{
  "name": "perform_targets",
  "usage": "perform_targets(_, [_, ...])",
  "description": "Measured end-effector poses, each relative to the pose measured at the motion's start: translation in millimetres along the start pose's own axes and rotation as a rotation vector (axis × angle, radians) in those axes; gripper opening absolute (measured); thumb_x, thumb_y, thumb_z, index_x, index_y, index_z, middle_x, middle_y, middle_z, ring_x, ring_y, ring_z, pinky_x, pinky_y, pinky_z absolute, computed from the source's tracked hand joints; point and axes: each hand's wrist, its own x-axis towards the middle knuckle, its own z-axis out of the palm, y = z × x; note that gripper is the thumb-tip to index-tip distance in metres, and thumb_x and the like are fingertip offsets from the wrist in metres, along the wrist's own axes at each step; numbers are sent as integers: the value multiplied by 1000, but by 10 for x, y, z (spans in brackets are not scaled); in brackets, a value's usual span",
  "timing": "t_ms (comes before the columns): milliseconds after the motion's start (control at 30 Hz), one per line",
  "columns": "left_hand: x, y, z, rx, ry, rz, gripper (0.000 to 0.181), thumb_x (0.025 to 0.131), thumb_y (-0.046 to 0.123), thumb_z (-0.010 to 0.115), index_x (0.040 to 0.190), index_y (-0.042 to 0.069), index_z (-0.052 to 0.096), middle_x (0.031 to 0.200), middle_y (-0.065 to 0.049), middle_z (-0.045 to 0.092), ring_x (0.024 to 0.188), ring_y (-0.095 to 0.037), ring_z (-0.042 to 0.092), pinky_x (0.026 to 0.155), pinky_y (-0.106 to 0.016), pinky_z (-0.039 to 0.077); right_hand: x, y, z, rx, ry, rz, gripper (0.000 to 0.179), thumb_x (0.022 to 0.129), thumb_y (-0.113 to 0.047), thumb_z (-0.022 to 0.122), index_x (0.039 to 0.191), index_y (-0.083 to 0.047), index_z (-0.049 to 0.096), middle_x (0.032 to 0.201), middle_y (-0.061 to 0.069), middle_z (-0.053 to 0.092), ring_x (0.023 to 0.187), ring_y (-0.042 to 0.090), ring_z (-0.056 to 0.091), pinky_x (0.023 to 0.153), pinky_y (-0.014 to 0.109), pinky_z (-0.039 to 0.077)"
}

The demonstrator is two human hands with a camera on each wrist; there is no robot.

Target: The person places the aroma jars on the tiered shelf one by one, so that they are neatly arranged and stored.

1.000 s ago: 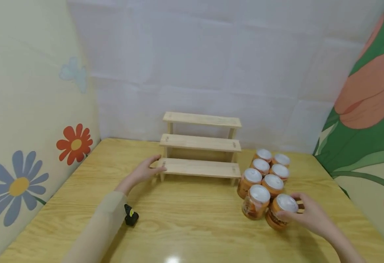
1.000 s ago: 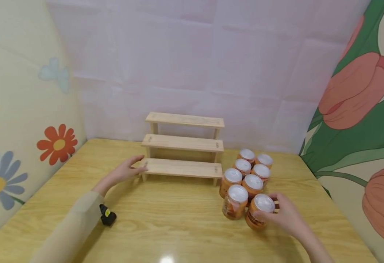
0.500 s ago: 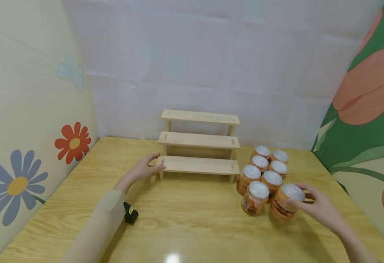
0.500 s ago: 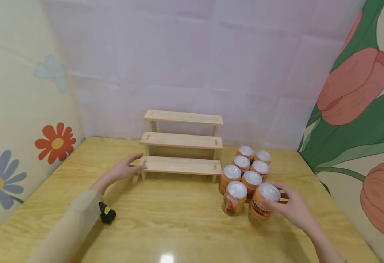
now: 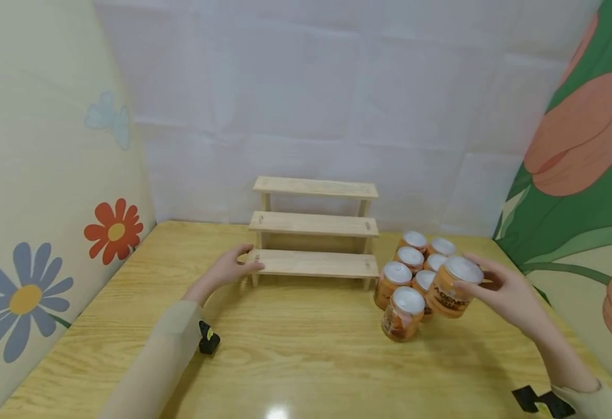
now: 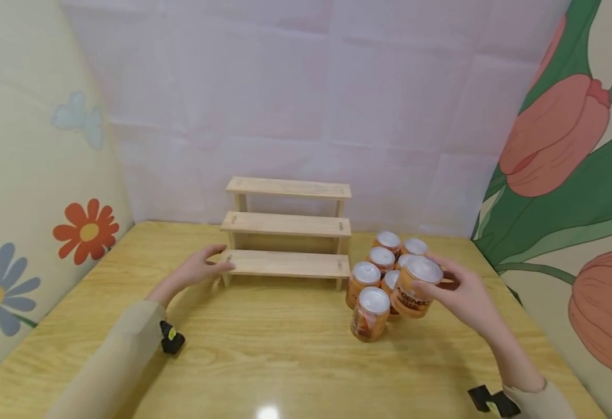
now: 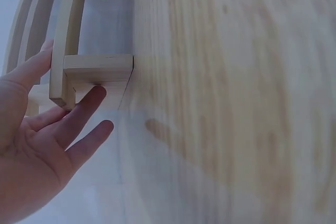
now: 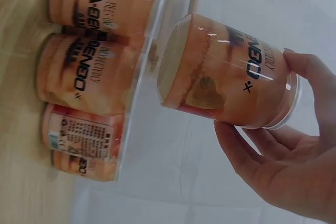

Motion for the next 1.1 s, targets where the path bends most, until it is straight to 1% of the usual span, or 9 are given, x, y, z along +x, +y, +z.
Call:
perform_targets(67, [11, -12, 5, 3, 4, 3, 77, 93, 39, 58, 145, -7, 24, 149, -28, 25, 123, -48, 44, 101, -53, 41, 59, -33, -1, 18, 14, -25, 64, 89, -29, 65, 144, -11, 37, 136, 19, 46, 94, -17, 51, 71, 23, 55])
perform_targets(200, [14, -30, 10, 2, 3, 7, 77, 93, 39, 57, 145, -7, 24, 149, -29, 26, 122, -48, 44, 100, -53, 42, 198, -87, 1, 50, 34, -74, 59, 90, -27, 65, 140, -10, 39, 128, 3, 51, 96, -13, 54, 72, 22, 55])
perform_targets(267, [11, -33, 13, -1, 0, 3, 77, 93, 39, 57, 145, -6, 24, 149, -28, 26, 122, -48, 45, 100, -53, 42, 273, -120, 3, 69, 38, -95, 56, 90, -26, 64, 139, -9, 41, 124, -2, 51, 97, -10, 56, 73, 22, 54])
perform_targets(400, [7, -30, 14, -11, -7, -4, 77, 93, 40, 57, 146, -5, 23, 150, -28, 25, 123, -48, 44, 100, -53, 42, 414, -229, 10, 94, 39, -112, 54, 91, -28, 63, 139, -14, 43, 124, -1, 53, 100, -7, 56, 76, 19, 53])
perform_targets(567, [22, -26, 16, -9, -5, -4, 77, 93, 40, 57, 146, -5, 23, 150, -27, 25, 123, -48, 44, 100, -53, 41, 593, -374, 31, 161, 35, -113, 59, 91, -30, 62, 144, -18, 38, 126, -2, 53, 104, -4, 54, 80, 15, 50])
perform_targets(733, [29, -24, 17, -14, -9, -3, 78, 93, 40, 58, 146, -5, 23, 149, -28, 25, 122, -48, 44, 100, -53, 41, 797, -495, 52, 263, 20, -135, 62, 93, -28, 60, 146, -14, 32, 121, -8, 55, 104, 0, 55, 83, 17, 49])
perform_targets(833, [32, -25, 11, -5, -10, 0, 78, 92, 41, 58, 145, -6, 24, 149, -28, 26, 121, -48, 45, 99, -53, 43, 931, -572, 73, 311, 28, -150, 61, 92, -28, 60, 145, -13, 35, 116, -13, 57, 102, 2, 56, 84, 17, 49])
perform_targets(933, [37, -25, 7, -5, -7, -4, 78, 92, 41, 58, 145, -5, 25, 149, -28, 27, 121, -48, 45, 99, -52, 43, 1073, -662, 108, 339, 39, -173, 59, 91, -29, 62, 143, -12, 39, 114, -13, 59, 101, 3, 57, 84, 16, 48])
perform_targets(1100, [26, -14, 15, -14, -9, -1, 78, 92, 41, 59, 145, -6, 26, 148, -29, 28, 121, -49, 45, 99, -52, 43, 1326, -825, 188, 400, 35, -196, 57, 90, -28, 64, 140, -11, 43, 112, -8, 61, 99, 6, 58, 85, 19, 49])
